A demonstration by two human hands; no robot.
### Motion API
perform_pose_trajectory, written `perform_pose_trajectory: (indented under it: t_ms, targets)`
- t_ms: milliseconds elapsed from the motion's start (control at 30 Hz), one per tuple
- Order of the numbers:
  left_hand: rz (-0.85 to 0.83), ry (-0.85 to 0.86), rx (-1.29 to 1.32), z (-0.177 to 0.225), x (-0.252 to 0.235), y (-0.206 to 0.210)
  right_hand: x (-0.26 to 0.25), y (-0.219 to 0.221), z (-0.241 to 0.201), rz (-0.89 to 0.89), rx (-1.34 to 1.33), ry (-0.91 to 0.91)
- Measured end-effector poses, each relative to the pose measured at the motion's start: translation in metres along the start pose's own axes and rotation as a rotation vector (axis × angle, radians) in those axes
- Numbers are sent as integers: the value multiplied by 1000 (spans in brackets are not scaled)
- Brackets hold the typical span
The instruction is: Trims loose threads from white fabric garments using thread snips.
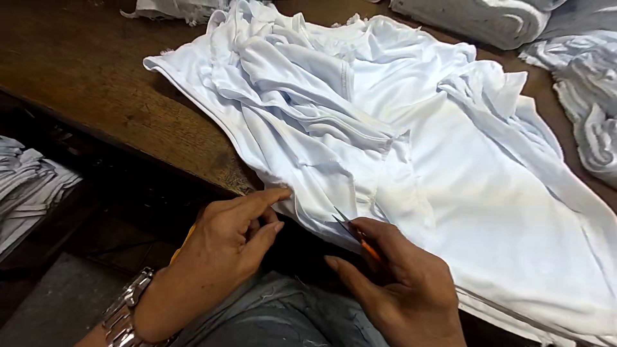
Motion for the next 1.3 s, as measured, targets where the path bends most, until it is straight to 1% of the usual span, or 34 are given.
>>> perform_pose_trajectory:
  t_ms: [67, 133, 233, 267, 333, 400, 500, 600, 733, 900, 1300]
  targets:
    - [17, -26, 23, 0, 2, -1, -1, 5, -1, 29, -79, 24]
    - [0, -140, 168, -3, 12, 6, 4, 4, 3, 4, -264, 137]
    - [-122, -369, 558, -15, 41, 37, 20, 2, 6, -150, -714, 365]
    - [-137, -436, 670, -19, 49, 47, 28, 3, 8, -211, -807, 402]
    - [-107, -521, 813, -22, 58, 60, 44, 8, 11, -309, -892, 453]
    - [-71, -565, 863, -19, 57, 66, 58, 14, 14, -339, -905, 526]
    - [-69, -627, 905, -15, 46, 70, 66, 22, 20, -262, -860, 613]
    - [-99, -681, 966, -11, 33, 76, 66, 25, 23, -223, -831, 660]
    - [-92, -778, 988, -13, 28, 80, 61, 26, 25, -225, -818, 689]
    - [-120, -697, 970, -15, 35, 77, 59, 30, 29, -244, -822, 713]
    - [-127, -699, 967, -18, 44, 76, 45, 42, 33, -303, -801, 665]
Point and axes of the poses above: each hand's wrist, its own x-axis away from the middle knuckle, its own y-axis out of the palm, z = x × y, the point moved 7 cm from there along -x, towards the middle knuckle, and after that the axes turned 5 degrees about -x, right-handed, at the moved point
